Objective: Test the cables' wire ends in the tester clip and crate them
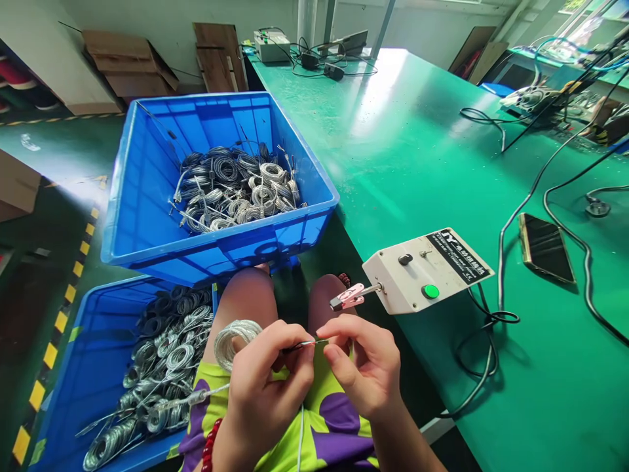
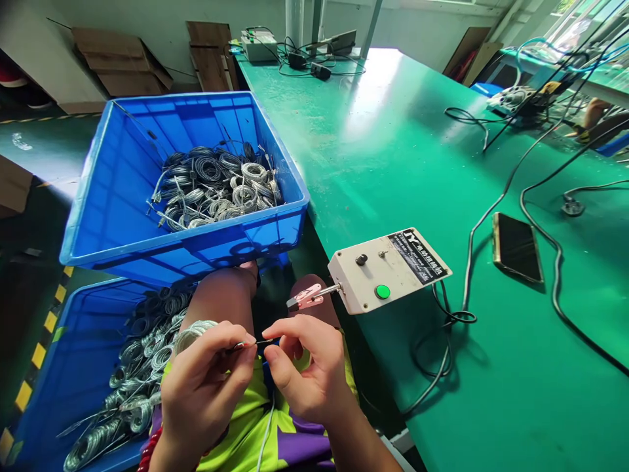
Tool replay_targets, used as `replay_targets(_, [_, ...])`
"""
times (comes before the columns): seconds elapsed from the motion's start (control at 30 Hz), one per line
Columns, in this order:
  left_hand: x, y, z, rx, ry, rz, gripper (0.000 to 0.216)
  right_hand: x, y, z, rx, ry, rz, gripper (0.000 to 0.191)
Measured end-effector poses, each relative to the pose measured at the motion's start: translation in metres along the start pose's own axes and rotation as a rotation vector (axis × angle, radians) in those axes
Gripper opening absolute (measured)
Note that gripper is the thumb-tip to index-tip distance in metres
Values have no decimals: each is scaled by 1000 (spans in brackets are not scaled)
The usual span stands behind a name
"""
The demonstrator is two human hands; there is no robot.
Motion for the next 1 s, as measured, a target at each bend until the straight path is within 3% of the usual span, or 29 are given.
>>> replay_targets(0.23, [-4,1,-3,-2,54,-5,23,3,0,0,-4,-63,-64,20])
replay_targets(0.57, [-2,5,-1,60,19,132,22,-7,1,10,-83,-64,-167,20])
replay_targets(0.77, [3,0,4,105,-101,278,17,-7,3,7,-106,44,-244,14])
replay_targets(0.93, [1,2,0,210,-74,311,15,-7,5,6,-166,139,-265,13])
replay_targets(1.0, [0,1,-1,186,-63,288,16,-8,9,5,-167,181,-274,14])
Point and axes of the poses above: each hand's wrist, its own z-axis away from the middle knuckle, its own y-axis out of the palm, x = y × z, the point moved 4 cm from there along -z, towards the middle knuckle, and after that the axes turned 11 degrees about -z, right-handed, at the moved point
